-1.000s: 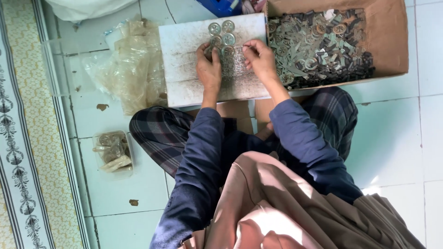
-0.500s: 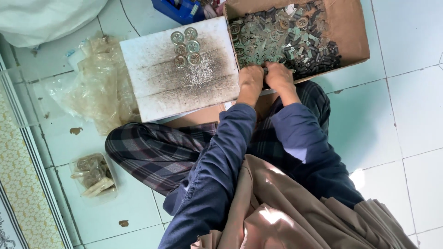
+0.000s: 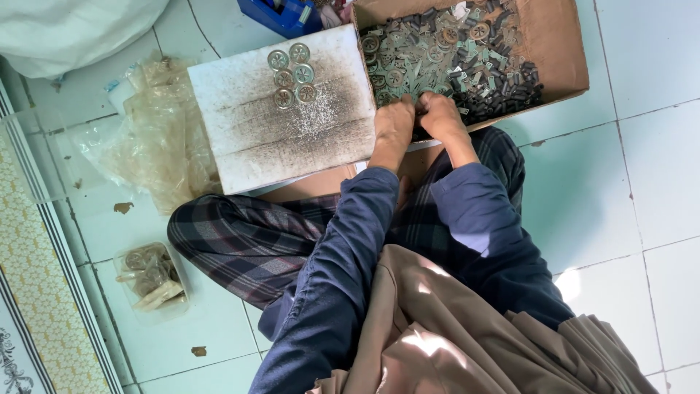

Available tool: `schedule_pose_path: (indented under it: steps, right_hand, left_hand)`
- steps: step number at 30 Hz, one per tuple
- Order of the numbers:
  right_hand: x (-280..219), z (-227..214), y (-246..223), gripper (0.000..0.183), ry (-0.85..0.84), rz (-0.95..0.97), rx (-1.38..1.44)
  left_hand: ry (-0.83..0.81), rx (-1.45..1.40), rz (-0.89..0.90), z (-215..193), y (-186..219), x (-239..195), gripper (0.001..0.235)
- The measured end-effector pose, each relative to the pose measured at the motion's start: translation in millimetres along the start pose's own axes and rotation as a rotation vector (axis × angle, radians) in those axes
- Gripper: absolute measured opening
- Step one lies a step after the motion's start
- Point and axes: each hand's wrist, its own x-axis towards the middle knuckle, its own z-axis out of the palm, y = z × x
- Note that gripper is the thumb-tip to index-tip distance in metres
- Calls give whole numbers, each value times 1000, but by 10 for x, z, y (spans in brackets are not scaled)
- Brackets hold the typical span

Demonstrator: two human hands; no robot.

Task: The person sits on the floor and sorts small metal buttons from a cardboard box onto a white board. They place the buttons into small plastic bags, seal them, and set them aside. The person repeats this process multiple times, handling the buttons and bags by hand.

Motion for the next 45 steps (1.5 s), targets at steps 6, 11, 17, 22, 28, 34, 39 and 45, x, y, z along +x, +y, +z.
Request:
schedule_pose_path:
  steps: [6, 11, 17, 22, 28, 34, 39, 45]
  right_hand:
    - [430, 292, 590, 25, 116, -9, 137]
    - [358, 240, 617, 32, 202, -108, 504]
    - [208, 149, 425, 26, 263, -266, 699]
    - [66, 222, 26, 22, 350, -322, 685]
    - [-248, 433, -951, 19, 433, -471, 777]
    - [-483, 585, -1450, 25, 313, -528, 926]
    - [-427, 627, -1207, 22, 563, -488, 904]
    - [-451, 331, -656, 14, 899, -445, 254]
  left_hand:
    - [6, -184, -31, -92, -53, 41, 21]
    - [15, -511, -94, -471, -215, -79, 25]
    - [32, -1141, -141, -758, -426, -170, 30]
    - [122, -1886, -183, -669, -626, -361, 40]
    - [242, -2195, -365, -508, -1134, -687, 27]
    - [325, -2195, -348, -718, -1562, -988, 35]
    - [366, -2132, -250, -881, -1487, -1092, 39]
    - [312, -2223, -148, -840, -1263, -974, 35]
